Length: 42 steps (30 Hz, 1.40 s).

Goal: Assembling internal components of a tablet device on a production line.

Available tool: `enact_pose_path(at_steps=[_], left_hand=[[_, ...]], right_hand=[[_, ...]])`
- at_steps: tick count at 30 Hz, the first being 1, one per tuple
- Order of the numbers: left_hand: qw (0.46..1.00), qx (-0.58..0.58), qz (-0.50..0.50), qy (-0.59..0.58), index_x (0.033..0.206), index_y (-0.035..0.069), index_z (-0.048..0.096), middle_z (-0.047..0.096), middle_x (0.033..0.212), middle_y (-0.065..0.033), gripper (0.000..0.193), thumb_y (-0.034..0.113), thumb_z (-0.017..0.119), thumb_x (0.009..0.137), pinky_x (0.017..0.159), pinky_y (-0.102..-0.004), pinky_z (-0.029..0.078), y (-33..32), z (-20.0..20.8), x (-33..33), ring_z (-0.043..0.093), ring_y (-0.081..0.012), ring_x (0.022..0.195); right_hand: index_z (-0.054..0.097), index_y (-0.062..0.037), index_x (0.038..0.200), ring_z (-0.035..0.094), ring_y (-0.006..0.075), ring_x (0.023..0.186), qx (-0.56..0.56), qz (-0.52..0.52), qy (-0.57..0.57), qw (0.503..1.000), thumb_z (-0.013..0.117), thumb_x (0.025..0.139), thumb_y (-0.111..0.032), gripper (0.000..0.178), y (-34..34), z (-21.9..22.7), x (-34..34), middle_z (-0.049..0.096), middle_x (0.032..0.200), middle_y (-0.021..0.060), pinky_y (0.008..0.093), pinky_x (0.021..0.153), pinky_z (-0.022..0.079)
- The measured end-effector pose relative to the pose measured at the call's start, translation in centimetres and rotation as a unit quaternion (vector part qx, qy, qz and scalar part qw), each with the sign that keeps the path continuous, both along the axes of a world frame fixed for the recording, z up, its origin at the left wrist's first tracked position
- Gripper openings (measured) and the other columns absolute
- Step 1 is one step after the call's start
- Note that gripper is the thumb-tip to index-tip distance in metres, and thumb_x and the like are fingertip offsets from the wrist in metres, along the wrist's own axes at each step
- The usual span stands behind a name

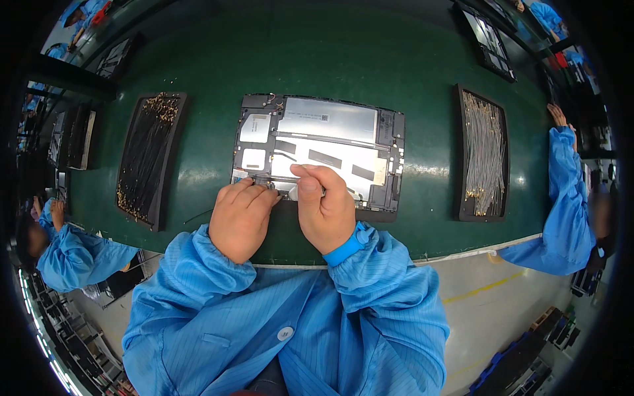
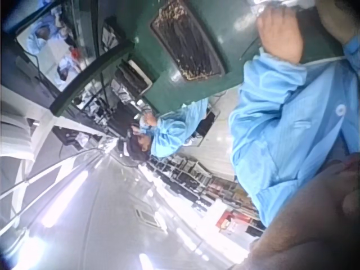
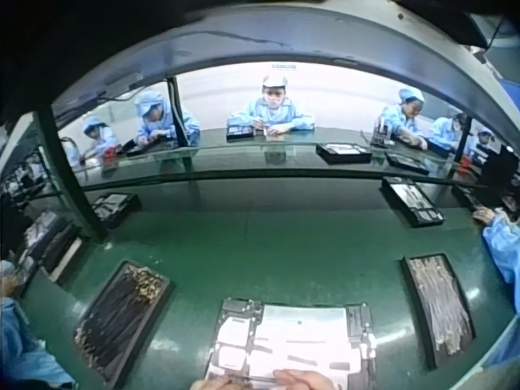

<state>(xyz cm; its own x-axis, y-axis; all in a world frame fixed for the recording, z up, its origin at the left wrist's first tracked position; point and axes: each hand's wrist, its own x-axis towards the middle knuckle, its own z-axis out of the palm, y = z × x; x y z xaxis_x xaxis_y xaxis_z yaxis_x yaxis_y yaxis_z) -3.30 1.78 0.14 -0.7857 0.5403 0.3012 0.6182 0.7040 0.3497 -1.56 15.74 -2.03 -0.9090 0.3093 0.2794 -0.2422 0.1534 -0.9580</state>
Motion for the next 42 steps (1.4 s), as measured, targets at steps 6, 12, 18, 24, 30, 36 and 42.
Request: enact_pose_path(at_steps=[6, 12, 18, 24, 30, 36, 42], left_hand=[[1.0, 0.0, 0.0, -0.01, 0.08, 0.008, 0.056, 0.055, 0.082, -0.0056, 0.017, 0.005, 0.056, 0.063, 0.075, -0.0347, 0.038, -0.1, 0.1, -0.2, 0.05, -0.0249, 0.084], [0.999, -0.032, -0.004, 0.018, 0.083, 0.007, 0.056, 0.055, 0.086, -0.0056, 0.02, 0.011, 0.05, 0.065, 0.075, -0.0334, 0.037, -0.4, -0.1, -0.1, 0.049, -0.0237, 0.087], [0.999, -0.051, 0.002, 0.0, 0.083, 0.005, 0.056, 0.055, 0.087, -0.0061, 0.019, 0.01, 0.052, 0.065, 0.076, -0.034, 0.036, -0.4, 0.0, 0.4, 0.048, -0.0241, 0.088], [0.931, 0.165, 0.111, -0.307, 0.083, 0.001, 0.056, 0.054, 0.072, -0.0098, 0.022, 0.02, 0.056, 0.073, 0.068, -0.0333, 0.04, -1.2, 2.5, 2.3, 0.052, -0.0239, 0.076], [0.403, 0.561, 0.404, -0.6, 0.082, 0.004, 0.044, 0.05, 0.065, -0.0044, 0.03, 0.033, 0.049, 0.078, 0.047, -0.0262, 0.043, -0.9, 1.5, 1.0, 0.049, -0.0139, 0.05], [0.535, 0.528, 0.451, -0.482, 0.082, 0.006, 0.044, 0.042, 0.061, -0.0012, 0.02, 0.023, 0.054, 0.076, 0.04, -0.0212, 0.038, -1.5, 0.4, -1.9, 0.042, -0.01, 0.046], [0.609, 0.386, 0.426, -0.547, 0.086, 0.003, 0.048, 0.046, 0.065, -0.0067, 0.021, 0.023, 0.05, 0.077, 0.042, -0.0252, 0.038, -2.4, 0.9, -3.4, 0.044, -0.0134, 0.048]], right_hand=[[0.045, -0.002, 0.091, 0.055, 0.0153, 0.074, -0.013, 0.02, -0.068, 0.997, 0.043, 0.083, -0.022, 0.022, 0.3, 0.6, -0.1, 0.058, 0.084, 0.0106, 0.0251, 0.065, 0.043], [0.048, -0.0023, 0.081, 0.055, 0.02, 0.068, 0.248, 0.148, -0.008, 0.957, 0.047, 0.08, -0.016, 0.013, 0.5, 3.7, -1.1, 0.057, 0.08, 0.0121, 0.0274, 0.062, 0.043], [0.051, -0.0031, 0.066, 0.052, 0.0277, 0.062, 0.329, 0.175, -0.03, 0.927, 0.05, 0.075, -0.015, 0.015, -0.3, 4.2, -1.6, 0.053, 0.068, 0.0105, 0.0354, 0.055, 0.042], [0.04, 0.0006, 0.092, 0.053, 0.012, 0.056, -0.139, 0.047, -0.177, 0.973, 0.036, 0.085, -0.029, 0.031, 1.2, 1.5, -1.8, 0.052, 0.074, 0.0087, 0.0236, 0.047, 0.043], [0.035, 0.0013, 0.097, 0.053, 0.0129, 0.054, -0.183, 0.032, -0.17, 0.968, 0.035, 0.085, -0.032, 0.035, 1.2, 2.7, -2.1, 0.052, 0.076, 0.0106, 0.0227, 0.047, 0.043], [0.032, 0.0016, 0.105, 0.052, 0.0155, 0.053, -0.161, 0.021, -0.173, 0.972, 0.033, 0.085, -0.036, 0.043, 0.9, 2.2, -2.3, 0.051, 0.076, 0.012, 0.0236, 0.045, 0.043], [0.034, 0.0028, 0.104, 0.052, 0.0129, 0.054, -0.153, 0.023, -0.175, 0.972, 0.034, 0.085, -0.034, 0.041, 0.9, 2.3, -2.1, 0.052, 0.077, 0.0107, 0.0218, 0.046, 0.043]])
